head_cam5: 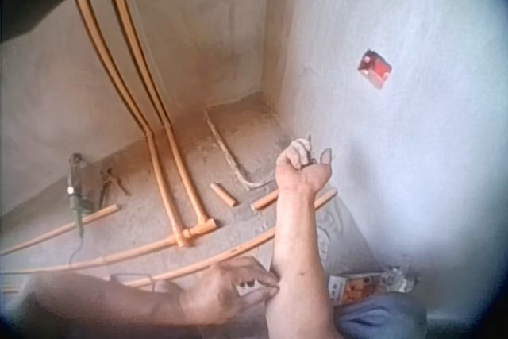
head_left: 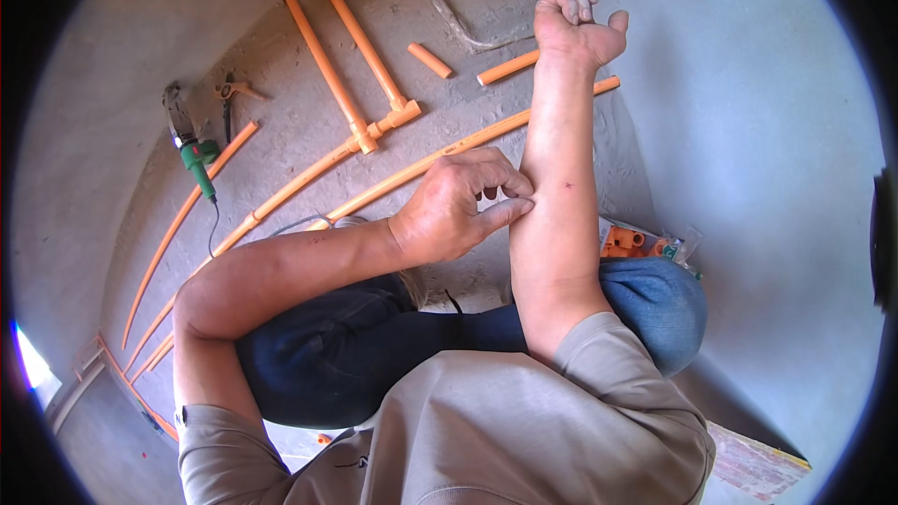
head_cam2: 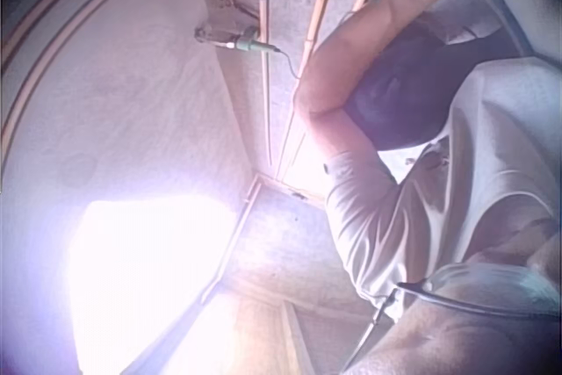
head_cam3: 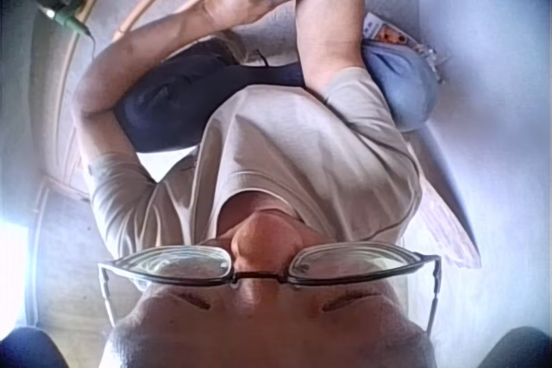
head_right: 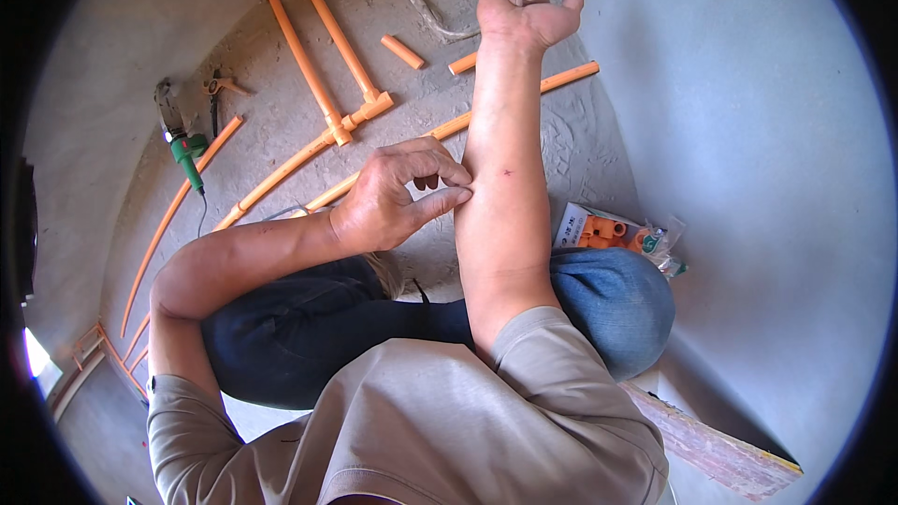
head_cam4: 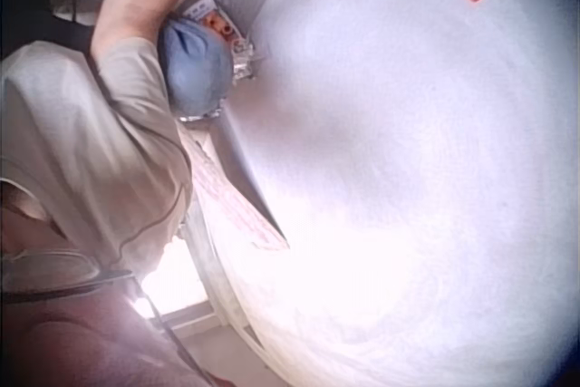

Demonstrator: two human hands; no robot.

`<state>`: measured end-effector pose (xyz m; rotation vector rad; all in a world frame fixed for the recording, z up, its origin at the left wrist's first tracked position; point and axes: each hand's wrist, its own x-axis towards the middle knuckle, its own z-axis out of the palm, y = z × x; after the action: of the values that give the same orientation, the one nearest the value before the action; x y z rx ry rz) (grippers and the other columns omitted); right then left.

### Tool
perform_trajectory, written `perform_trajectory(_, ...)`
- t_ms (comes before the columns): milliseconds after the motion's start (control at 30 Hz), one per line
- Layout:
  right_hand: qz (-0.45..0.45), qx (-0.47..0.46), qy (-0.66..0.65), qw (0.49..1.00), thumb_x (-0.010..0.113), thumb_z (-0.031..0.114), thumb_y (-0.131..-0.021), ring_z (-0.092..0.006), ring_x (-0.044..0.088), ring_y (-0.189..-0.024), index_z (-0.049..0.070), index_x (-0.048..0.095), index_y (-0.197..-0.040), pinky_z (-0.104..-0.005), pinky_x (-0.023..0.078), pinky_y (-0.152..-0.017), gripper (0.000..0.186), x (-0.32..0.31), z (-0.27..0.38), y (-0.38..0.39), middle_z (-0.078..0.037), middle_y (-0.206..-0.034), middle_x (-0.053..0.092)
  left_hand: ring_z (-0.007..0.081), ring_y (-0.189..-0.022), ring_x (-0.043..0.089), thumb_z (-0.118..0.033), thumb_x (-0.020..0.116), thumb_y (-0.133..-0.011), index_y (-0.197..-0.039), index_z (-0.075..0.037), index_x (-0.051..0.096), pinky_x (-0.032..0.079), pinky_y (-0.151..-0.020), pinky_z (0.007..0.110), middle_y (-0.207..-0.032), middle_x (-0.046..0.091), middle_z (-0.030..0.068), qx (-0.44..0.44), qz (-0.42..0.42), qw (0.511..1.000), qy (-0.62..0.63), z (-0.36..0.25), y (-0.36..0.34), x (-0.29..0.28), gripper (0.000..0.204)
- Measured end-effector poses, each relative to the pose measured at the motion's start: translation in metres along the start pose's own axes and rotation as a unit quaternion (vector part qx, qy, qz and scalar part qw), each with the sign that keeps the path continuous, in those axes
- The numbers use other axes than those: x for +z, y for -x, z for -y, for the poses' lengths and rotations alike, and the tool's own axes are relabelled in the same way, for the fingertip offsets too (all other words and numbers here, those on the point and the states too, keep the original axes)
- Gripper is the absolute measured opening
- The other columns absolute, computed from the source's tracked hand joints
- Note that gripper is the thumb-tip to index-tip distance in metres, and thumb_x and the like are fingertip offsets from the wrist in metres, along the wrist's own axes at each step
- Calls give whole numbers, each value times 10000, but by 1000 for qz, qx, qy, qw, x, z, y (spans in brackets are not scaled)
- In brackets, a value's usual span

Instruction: The person joins orange plastic pipes using a T-junction connector and a specialized heating tool. They first align the pipes by hand, then use the heating tool to soften the ends of the pipe and connector before pressing them together.

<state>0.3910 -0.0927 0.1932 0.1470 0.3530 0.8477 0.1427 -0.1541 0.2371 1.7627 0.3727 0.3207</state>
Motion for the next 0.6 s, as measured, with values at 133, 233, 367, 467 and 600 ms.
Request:
perform_trajectory(133, -10, -11, 28, 999, 405, 647, -964, -103, 370, -453, 39, 524, -981, -228, 268, -357, 620, -4, -1, -1, 5, -650, 445, 267, -784, 651, -32, 758, -809, -902, -26, 722, 529, -725, 364, -853, 673, 114, 78, -4, 995, -65, 0, -1, 0, 100)
perform_trajectory(233, -24, -30, 85, 996, 327, 660, -987, -116, 386, -451, 63, 590, -798, -227, 280, -386, 679, -5, -1, 1, -4, -638, 486, 292, -780, 644, -21, 743, -794, -868, -24, 703, 523, -731, 383, -828, 660, 121, 89, 5, 989, -114, -6, -3, 0, 85)
perform_trajectory(367, -21, -30, 96, 995, 321, 659, -988, -114, 393, -451, 66, 591, -796, -226, 280, -388, 679, -9, -5, 0, -4, -639, 492, 293, -778, 634, -1, 712, -786, -836, -21, 645, 518, -730, 387, -803, 637, 120, 73, 15, 986, -148, -10, -2, -1, 87)
perform_trajectory(467, -16, -39, 71, 997, 389, 643, -970, -123, 383, -456, 36, 543, -932, -234, 281, -364, 628, -10, -3, -2, -18, -663, 466, 295, -781, 632, 2, 704, -790, -841, -19, 623, 517, -730, 387, -809, 632, 119, 53, 25, 991, -119, -8, 0, -2, 98)
perform_trajectory(600, -17, -26, 56, 998, 370, 642, -980, -114, 384, -452, 48, 560, -863, -226, 291, -370, 634, -7, 2, -2, -7, -653, 476, 285, -784, 636, 4, 703, -800, -849, -15, 629, 517, -727, 386, -812, 630, 124, 79, 48, 989, -116, -7, 7, -6, 90)
